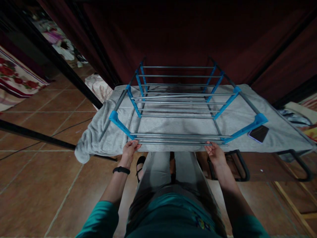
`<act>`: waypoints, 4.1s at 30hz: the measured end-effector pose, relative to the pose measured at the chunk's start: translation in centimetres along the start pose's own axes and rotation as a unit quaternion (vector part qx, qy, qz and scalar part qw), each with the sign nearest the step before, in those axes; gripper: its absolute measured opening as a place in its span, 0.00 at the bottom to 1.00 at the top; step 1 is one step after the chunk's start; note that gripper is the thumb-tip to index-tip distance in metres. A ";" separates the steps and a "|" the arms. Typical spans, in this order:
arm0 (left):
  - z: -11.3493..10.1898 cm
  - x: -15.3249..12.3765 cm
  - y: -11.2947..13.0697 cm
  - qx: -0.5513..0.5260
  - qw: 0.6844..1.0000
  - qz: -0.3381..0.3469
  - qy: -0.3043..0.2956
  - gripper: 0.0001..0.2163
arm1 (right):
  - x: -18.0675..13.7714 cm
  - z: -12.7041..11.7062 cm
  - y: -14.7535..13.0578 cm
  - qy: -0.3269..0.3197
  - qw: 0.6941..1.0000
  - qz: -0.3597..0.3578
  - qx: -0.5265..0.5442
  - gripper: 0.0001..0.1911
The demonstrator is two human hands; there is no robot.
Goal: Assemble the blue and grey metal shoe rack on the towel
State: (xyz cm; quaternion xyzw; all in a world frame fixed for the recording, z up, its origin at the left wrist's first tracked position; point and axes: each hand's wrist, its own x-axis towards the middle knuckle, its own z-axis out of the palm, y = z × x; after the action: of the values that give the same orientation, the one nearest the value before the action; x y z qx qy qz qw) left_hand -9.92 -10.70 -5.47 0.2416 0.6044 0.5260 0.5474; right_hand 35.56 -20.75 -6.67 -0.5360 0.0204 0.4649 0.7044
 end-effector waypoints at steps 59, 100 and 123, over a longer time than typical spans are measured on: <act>-0.4 -0.9 1.1 0.582 0.770 0.247 -0.084 0.10 | 1.4 -2.1 0.1 -0.059 0.997 0.008 -0.051 0.03; 0.7 -3.9 2.1 0.794 0.545 0.258 -0.078 0.17 | 2.0 -2.9 0.0 -0.066 0.995 -0.001 -0.078 0.04; 0.1 -1.3 1.0 0.267 0.958 0.075 -0.074 0.09 | 1.7 -2.8 0.2 -0.064 0.995 -0.007 -0.078 0.04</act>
State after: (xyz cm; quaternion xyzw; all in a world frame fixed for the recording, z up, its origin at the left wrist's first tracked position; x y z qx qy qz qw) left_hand -9.70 -11.45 -4.03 0.4619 0.6607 0.3660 0.4650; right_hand 37.72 -21.88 -8.89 -0.5581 -0.0651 0.4933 0.6640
